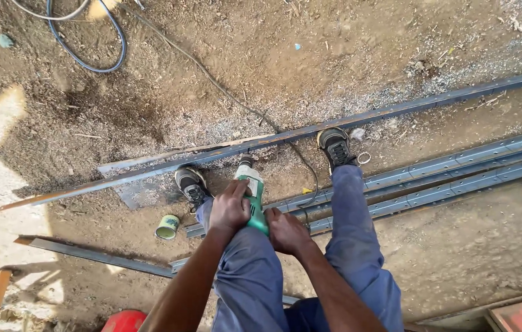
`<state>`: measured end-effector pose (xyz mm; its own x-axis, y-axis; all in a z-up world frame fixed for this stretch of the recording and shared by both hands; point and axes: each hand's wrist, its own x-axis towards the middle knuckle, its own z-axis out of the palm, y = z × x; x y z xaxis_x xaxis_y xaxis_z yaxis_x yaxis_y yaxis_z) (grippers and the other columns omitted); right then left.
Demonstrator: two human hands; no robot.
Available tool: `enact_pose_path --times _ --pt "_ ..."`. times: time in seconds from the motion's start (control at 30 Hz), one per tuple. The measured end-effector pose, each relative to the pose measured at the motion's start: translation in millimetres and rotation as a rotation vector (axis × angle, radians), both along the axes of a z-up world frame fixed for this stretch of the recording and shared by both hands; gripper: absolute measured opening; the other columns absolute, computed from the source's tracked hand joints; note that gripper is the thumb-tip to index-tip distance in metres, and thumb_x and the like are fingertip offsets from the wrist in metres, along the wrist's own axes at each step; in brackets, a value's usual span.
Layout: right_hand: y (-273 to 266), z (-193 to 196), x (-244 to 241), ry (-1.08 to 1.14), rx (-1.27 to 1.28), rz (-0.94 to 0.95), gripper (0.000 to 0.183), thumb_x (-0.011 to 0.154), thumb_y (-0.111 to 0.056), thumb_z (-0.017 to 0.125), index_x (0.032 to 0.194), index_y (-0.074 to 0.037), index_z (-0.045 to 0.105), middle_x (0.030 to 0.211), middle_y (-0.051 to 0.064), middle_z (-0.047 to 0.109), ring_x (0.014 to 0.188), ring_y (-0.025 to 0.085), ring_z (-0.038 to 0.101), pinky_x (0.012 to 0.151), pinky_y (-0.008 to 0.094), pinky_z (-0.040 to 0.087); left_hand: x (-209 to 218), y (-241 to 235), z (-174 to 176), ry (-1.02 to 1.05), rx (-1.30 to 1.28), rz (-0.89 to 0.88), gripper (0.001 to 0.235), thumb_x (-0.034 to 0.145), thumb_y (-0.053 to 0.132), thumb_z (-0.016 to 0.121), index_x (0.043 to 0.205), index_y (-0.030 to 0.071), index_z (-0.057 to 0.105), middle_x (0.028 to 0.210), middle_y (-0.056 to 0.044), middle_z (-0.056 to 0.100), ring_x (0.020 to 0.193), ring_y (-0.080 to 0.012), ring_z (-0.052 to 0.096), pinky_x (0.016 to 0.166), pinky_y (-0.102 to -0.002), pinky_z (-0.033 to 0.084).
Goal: Drilling holes into metal beams using a corded power drill on a fabrication floor.
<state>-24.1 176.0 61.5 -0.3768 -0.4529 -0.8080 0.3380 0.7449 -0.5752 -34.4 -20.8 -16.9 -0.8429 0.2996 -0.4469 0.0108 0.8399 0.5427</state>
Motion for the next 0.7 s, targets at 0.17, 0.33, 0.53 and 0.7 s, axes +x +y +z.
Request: enact_pose_path --times 0.17,0.33,0.53,0.7 --pt "0 6 -10 -0.059 0.004 0.014 0.042 0.085 -0.012 0.046 0.123 0.003 0.054 0.117 0.025 0.062 0.092 0.056 0.070 0.078 0.058 0.060 0 -1 -4 0.004 0.002 -0.005 0.026 0.080 0.023 0.051 0.097 0.027 0.070 0.105 0.001 0.073 0.095 -0.0291 0.075 0.072 -0.043 0.062" --pt "4 9 -17 -0.097 0.000 0.019 0.048 0.085 -0.015 0.050 0.129 0.004 0.053 0.124 0.026 0.060 0.095 0.057 0.069 0.081 0.059 0.059 3 0 -9 0.020 -0.010 -0.013 0.018 0.080 0.024 0.051 0.088 0.029 0.067 0.106 0.005 0.074 0.096 -0.0260 0.075 0.072 -0.040 0.062" --pt "3 12 -22 -0.110 -0.013 0.014 0.049 0.084 -0.015 0.051 0.129 0.006 0.052 0.127 0.028 0.058 0.095 0.059 0.069 0.082 0.062 0.059 4 0 -10 0.044 -0.009 0.001 0.024 0.078 0.023 0.051 0.092 0.029 0.069 0.104 0.003 0.074 0.092 -0.0265 0.076 0.071 -0.039 0.062" --pt "3 4 -8 -0.066 -0.005 0.016 0.044 0.084 -0.011 0.047 0.125 0.005 0.054 0.120 0.027 0.061 0.091 0.058 0.069 0.079 0.061 0.059 7 2 -7 0.057 -0.018 -0.005 0.026 0.079 0.024 0.051 0.097 0.029 0.070 0.106 0.003 0.074 0.093 -0.0255 0.076 0.072 -0.039 0.062"
